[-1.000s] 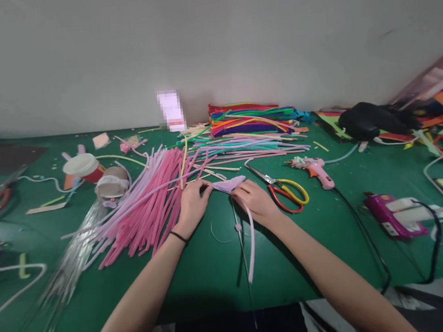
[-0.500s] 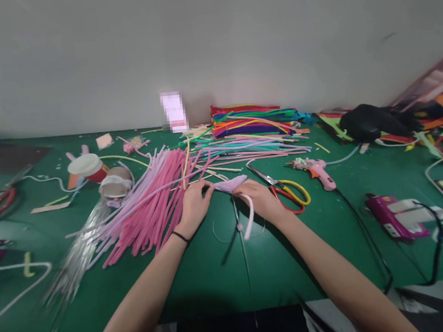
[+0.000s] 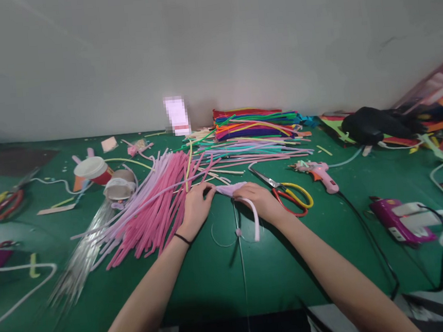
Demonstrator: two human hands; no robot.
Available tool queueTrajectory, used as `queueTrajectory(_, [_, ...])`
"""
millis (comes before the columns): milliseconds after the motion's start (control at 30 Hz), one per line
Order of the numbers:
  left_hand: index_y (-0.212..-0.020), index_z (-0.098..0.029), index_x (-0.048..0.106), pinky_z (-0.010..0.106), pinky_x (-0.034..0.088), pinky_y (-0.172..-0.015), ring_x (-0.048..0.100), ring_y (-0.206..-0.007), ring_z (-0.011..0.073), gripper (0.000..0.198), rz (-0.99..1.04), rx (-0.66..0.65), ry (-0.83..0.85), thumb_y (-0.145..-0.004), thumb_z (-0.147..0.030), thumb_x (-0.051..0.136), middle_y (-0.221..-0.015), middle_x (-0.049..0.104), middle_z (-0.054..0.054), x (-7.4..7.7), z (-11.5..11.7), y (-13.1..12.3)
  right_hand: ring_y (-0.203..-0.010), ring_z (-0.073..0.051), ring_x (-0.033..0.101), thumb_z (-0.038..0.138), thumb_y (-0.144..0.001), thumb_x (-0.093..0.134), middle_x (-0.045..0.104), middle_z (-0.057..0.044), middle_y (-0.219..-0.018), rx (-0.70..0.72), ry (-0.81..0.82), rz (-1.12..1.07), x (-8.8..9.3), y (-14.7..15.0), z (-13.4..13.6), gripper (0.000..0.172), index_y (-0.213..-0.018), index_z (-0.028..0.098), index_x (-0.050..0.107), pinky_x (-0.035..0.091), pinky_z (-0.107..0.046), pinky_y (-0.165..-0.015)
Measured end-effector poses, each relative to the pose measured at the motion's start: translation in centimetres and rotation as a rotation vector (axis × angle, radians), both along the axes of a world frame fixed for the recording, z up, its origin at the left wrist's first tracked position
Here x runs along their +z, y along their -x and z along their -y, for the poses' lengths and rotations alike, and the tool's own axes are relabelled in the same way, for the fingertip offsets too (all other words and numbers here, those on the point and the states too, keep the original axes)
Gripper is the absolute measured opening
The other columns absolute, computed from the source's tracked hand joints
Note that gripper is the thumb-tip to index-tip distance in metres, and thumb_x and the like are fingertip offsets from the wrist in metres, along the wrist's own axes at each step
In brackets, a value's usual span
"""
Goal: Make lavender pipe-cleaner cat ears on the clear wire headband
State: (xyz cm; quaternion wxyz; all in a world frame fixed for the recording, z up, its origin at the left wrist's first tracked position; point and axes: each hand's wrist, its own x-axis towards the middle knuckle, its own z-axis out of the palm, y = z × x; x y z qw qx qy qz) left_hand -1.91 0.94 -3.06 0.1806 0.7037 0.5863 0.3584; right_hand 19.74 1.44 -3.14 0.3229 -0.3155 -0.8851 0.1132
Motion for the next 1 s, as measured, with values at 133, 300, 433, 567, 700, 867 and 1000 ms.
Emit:
queueTrajectory(133, [-0.088, -0.020, 0.064, 0.034, 0.047, -0.084, 0.064, -0.089, 0.0212, 0.016, -0.008, -0.001, -0.014, -0.088, -0.028, 0.051, -0.091, 0.071, 0.004, -0.1, 0.0, 0.0, -0.094, -0.020, 0.056, 0.021, -0.090, 0.056, 0.066, -0.008, -0.100, -0.058, -0.027, -0.018, -0.1, 0.2, -0.1, 0.013, -0.091, 0.020, 0.069, 0.048, -0.034, -0.080])
queueTrajectory(300, [-0.086, -0.020, 0.063, 0.034, 0.047, -0.083, 0.064, -0.090, 0.0212, 0.015, -0.009, 0.000, -0.016, -0.088, -0.027, 0.050, -0.091, 0.071, 0.004, -0.1, -0.1, 0.0, -0.097, -0.020, 0.055, 0.020, -0.091, 0.054, 0.067, -0.006, -0.099, -0.038, -0.053, 0.046, -0.1, 0.4, -0.2, 0.015, -0.090, 0.021, 0.068, 0.046, -0.035, -0.084])
queueTrajectory(433, [-0.087, -0.020, 0.062, 0.033, 0.047, -0.081, 0.064, -0.088, 0.0210, 0.015, -0.008, 0.000, -0.011, -0.089, -0.027, 0.050, -0.091, 0.070, 0.004, 0.1, 0.0, 0.0, -0.091, -0.019, 0.055, 0.021, -0.092, 0.053, 0.068, -0.006, -0.090, -0.023, -0.049, 0.106, -0.1, 0.5, -0.2, 0.016, -0.093, 0.021, 0.069, 0.045, -0.034, -0.082])
queueTrajectory(567, [-0.088, -0.020, 0.061, 0.033, 0.048, -0.081, 0.065, -0.089, 0.0208, 0.014, 0.010, 0.015, -0.029, -0.090, -0.027, 0.049, -0.092, 0.070, 0.004, 0.4, 0.4, -0.2, -0.089, -0.019, 0.054, 0.018, -0.091, 0.052, 0.068, -0.006, -0.090, -0.018, -0.046, 0.096, -0.4, 0.7, -0.4, 0.018, -0.095, 0.021, 0.069, 0.046, -0.033, -0.081])
queueTrajectory(700, [-0.091, -0.019, 0.058, 0.036, 0.046, -0.089, 0.061, -0.102, 0.0224, 0.010, 0.000, 0.016, -0.116, -0.090, -0.023, 0.049, -0.109, 0.068, 0.007, 0.6, 0.9, -0.7, -0.090, -0.020, 0.055, 0.016, -0.089, 0.055, 0.068, -0.007, -0.091, -0.036, -0.023, 0.061, -0.7, 0.8, -0.5, 0.016, -0.095, 0.020, 0.070, 0.048, -0.033, -0.080])
queueTrajectory(867, [-0.092, -0.020, 0.057, 0.037, 0.044, -0.087, 0.061, -0.095, 0.0221, 0.010, -0.080, -0.016, -0.195, -0.091, -0.021, 0.047, -0.097, 0.068, 0.006, 1.1, 1.5, -1.2, -0.090, -0.020, 0.055, 0.015, -0.088, 0.056, 0.067, -0.008, -0.091, -0.034, -0.009, 0.058, -0.7, 0.9, -0.5, 0.016, -0.095, 0.020, 0.070, 0.048, -0.033, -0.079])
queueTrajectory(1000, [-0.088, -0.019, 0.057, 0.037, 0.044, -0.083, 0.060, -0.090, 0.0224, 0.008, -0.126, -0.031, -0.231, -0.090, -0.020, 0.048, -0.090, 0.067, 0.006, 1.6, 2.1, -1.5, -0.090, -0.020, 0.055, 0.016, -0.088, 0.057, 0.067, -0.007, -0.091, -0.049, 0.011, 0.041, -0.8, 0.9, -0.5, 0.014, -0.093, 0.021, 0.070, 0.047, -0.033, -0.080])
